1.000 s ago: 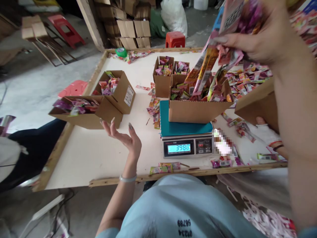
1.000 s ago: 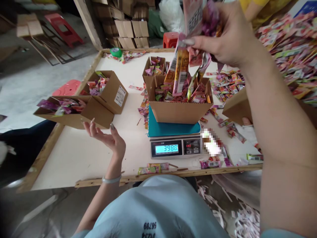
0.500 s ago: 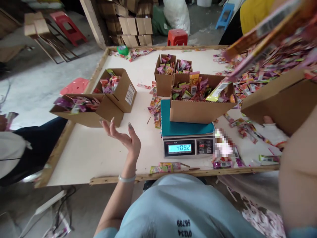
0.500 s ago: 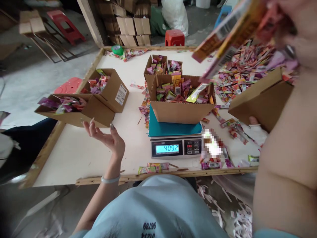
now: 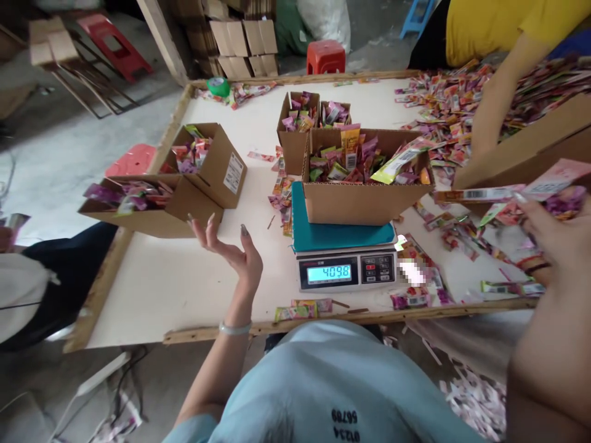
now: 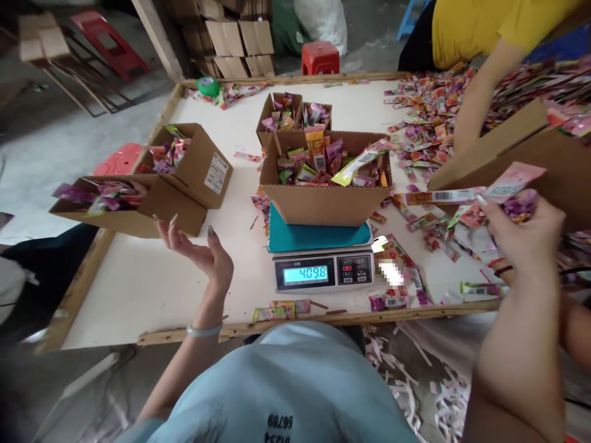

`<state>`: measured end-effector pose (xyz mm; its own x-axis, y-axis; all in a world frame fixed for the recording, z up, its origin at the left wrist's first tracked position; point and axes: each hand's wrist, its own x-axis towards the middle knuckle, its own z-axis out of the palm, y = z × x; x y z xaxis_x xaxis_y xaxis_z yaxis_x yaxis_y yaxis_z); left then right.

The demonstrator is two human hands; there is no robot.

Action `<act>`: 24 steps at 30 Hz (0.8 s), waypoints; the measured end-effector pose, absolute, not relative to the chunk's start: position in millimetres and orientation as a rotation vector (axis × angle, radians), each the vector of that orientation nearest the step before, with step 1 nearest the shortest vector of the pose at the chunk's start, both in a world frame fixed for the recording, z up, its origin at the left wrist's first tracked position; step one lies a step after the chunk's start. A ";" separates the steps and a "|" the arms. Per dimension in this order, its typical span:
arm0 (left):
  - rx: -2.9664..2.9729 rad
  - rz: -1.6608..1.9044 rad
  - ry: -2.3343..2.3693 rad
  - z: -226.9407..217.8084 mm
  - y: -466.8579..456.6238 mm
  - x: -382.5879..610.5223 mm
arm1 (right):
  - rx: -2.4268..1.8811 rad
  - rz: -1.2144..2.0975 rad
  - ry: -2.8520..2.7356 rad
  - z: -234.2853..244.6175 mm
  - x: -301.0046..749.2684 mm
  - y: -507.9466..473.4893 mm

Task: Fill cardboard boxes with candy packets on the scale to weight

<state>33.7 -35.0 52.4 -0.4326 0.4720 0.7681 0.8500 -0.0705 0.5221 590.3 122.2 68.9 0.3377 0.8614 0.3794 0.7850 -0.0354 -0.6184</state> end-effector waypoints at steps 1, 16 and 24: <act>-1.416 -1.508 -1.870 52.9 -34.7 34.3 | -1.820 0.173 -1.404 68.5 590.0 126.7; -1.369 -1.478 -1.944 51.9 -42.6 27.8 | -1.809 -0.037 -1.694 116.3 526.1 133.9; -1.333 -1.491 -1.972 42.9 -47.3 24.9 | -1.610 0.094 -1.700 146.7 492.2 151.5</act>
